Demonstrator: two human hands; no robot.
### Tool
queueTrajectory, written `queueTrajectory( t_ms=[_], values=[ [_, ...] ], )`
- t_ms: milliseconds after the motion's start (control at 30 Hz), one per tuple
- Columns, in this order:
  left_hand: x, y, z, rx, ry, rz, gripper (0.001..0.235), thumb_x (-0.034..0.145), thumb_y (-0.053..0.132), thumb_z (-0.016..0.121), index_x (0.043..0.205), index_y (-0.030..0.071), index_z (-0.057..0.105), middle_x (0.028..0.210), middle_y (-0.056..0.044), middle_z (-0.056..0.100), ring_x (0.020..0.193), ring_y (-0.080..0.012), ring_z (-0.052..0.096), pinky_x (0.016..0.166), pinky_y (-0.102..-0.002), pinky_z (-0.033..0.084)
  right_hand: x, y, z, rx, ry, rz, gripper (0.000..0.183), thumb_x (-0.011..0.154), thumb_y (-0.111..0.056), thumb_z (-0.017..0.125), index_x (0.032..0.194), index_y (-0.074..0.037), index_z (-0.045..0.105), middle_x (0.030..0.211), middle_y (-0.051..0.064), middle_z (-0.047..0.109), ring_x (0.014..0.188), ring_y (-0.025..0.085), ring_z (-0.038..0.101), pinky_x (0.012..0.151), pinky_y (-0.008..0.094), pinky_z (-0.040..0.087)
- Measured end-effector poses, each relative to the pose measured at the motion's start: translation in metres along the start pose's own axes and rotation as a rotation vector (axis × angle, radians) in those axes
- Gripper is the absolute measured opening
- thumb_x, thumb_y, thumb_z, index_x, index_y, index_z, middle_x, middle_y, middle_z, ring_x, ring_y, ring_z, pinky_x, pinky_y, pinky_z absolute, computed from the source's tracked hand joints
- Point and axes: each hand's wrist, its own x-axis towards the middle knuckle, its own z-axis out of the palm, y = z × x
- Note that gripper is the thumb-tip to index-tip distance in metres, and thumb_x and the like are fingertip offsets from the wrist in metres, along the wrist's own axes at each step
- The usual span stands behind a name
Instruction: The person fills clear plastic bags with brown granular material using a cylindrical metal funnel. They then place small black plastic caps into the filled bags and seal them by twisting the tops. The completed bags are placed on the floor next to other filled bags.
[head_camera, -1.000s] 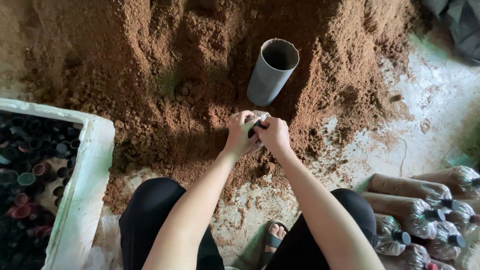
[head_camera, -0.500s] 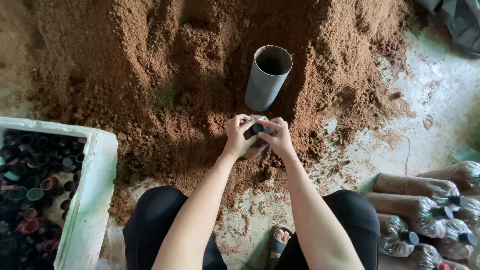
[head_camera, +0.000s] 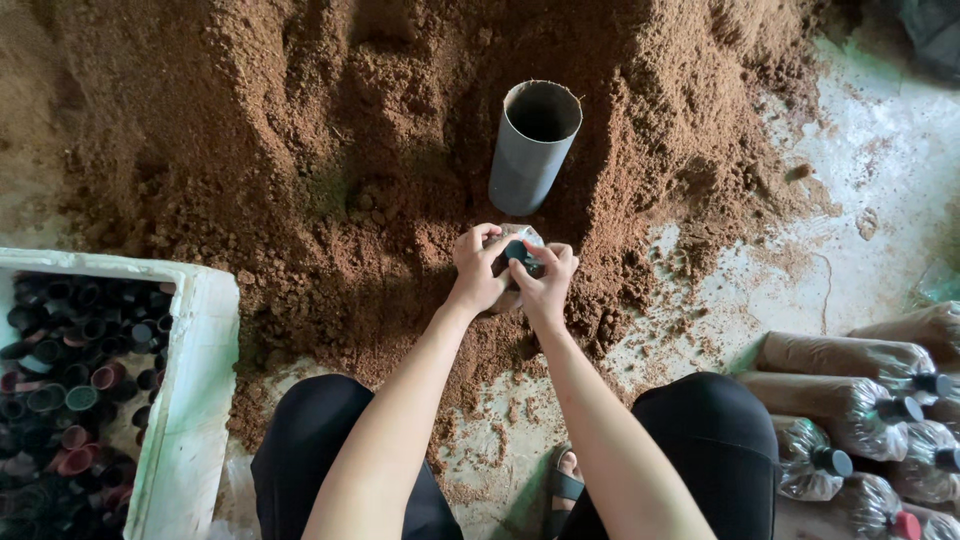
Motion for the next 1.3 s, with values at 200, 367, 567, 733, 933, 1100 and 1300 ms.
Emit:
queueTrajectory(
  t_ms=[200, 367, 567, 733, 933, 1100, 1300],
  values=[
    [0.005, 0.004, -0.006, -0.524, 0.132, -0.244, 0.052, 0.077, 0.014, 0.074, 0.127, 0.028, 0.076, 0.119, 0.001, 0.068, 0.114, -0.0182, 0.055, 0.110, -0.037, 0.038, 0.007, -0.054, -0.007, 0.222, 0.139, 0.221, 0.027, 0.092, -0.019, 0.077, 0.117, -0.008, 0.077, 0.108, 0.005, 0.047, 0.095, 0.011, 0.034, 0.084, 0.027, 0.034],
    [0.005, 0.064, -0.058, -0.782, 0.251, -0.605, 0.061, 0.095, 0.032, 0.065, 0.151, 0.012, 0.051, 0.147, -0.021, 0.053, 0.139, -0.0351, 0.043, 0.120, -0.050, 0.032, 0.012, -0.091, -0.016, 0.248, 0.068, 0.346, 0.056, 0.098, -0.035, 0.074, 0.146, -0.015, 0.054, 0.145, 0.024, 0.038, 0.136, 0.041, 0.032, 0.112, 0.055, 0.029],
    [-0.007, 0.081, -0.037, -0.878, 0.114, -0.931, 0.115, 0.084, 0.072, 0.072, 0.168, 0.016, 0.017, 0.169, -0.028, 0.015, 0.155, -0.0485, 0.017, 0.121, -0.070, 0.015, 0.006, -0.078, 0.005, 0.440, 0.014, 0.668, 0.077, 0.088, -0.039, 0.083, 0.155, -0.019, 0.049, 0.154, 0.030, 0.043, 0.148, 0.045, 0.037, 0.119, 0.058, 0.032],
    [-0.005, 0.112, -0.051, -0.915, 0.113, -1.003, 0.107, 0.081, 0.062, 0.081, 0.165, 0.020, 0.030, 0.165, -0.027, 0.029, 0.150, -0.0476, 0.033, 0.115, -0.071, 0.031, 0.006, -0.042, 0.020, 0.592, 0.128, 0.759, 0.068, 0.081, -0.037, 0.090, 0.139, -0.012, 0.065, 0.126, 0.021, 0.066, 0.118, 0.037, 0.064, 0.096, 0.056, 0.052],
    [0.006, 0.119, -0.035, -0.994, 0.107, -0.951, 0.096, 0.084, 0.048, 0.084, 0.160, 0.012, 0.037, 0.161, -0.026, 0.037, 0.150, -0.0441, 0.037, 0.121, -0.060, 0.031, 0.011, -0.021, 0.020, 0.472, 0.178, 0.795, 0.069, 0.074, -0.045, 0.093, 0.132, -0.019, 0.069, 0.128, 0.024, 0.065, 0.124, 0.039, 0.062, 0.100, 0.054, 0.051],
    [0.010, 0.135, -0.024, -0.924, 0.028, -0.849, 0.083, 0.083, 0.049, 0.086, 0.149, 0.015, 0.049, 0.146, -0.017, 0.051, 0.139, -0.0351, 0.048, 0.114, -0.055, 0.041, 0.021, -0.038, -0.018, 0.516, 0.167, 0.794, 0.069, 0.071, -0.047, 0.092, 0.130, -0.019, 0.070, 0.127, 0.022, 0.066, 0.126, 0.036, 0.061, 0.106, 0.049, 0.048],
    [0.049, 0.201, 0.004, -0.992, -0.152, -0.742, 0.081, 0.082, 0.053, 0.087, 0.145, 0.019, 0.050, 0.143, -0.019, 0.053, 0.131, -0.0407, 0.055, 0.101, -0.070, 0.049, 0.055, -0.106, -0.133, 0.483, 0.273, 0.663, 0.078, 0.067, -0.056, 0.093, 0.129, -0.016, 0.067, 0.123, 0.018, 0.067, 0.121, 0.033, 0.063, 0.102, 0.052, 0.050]
  ],
)
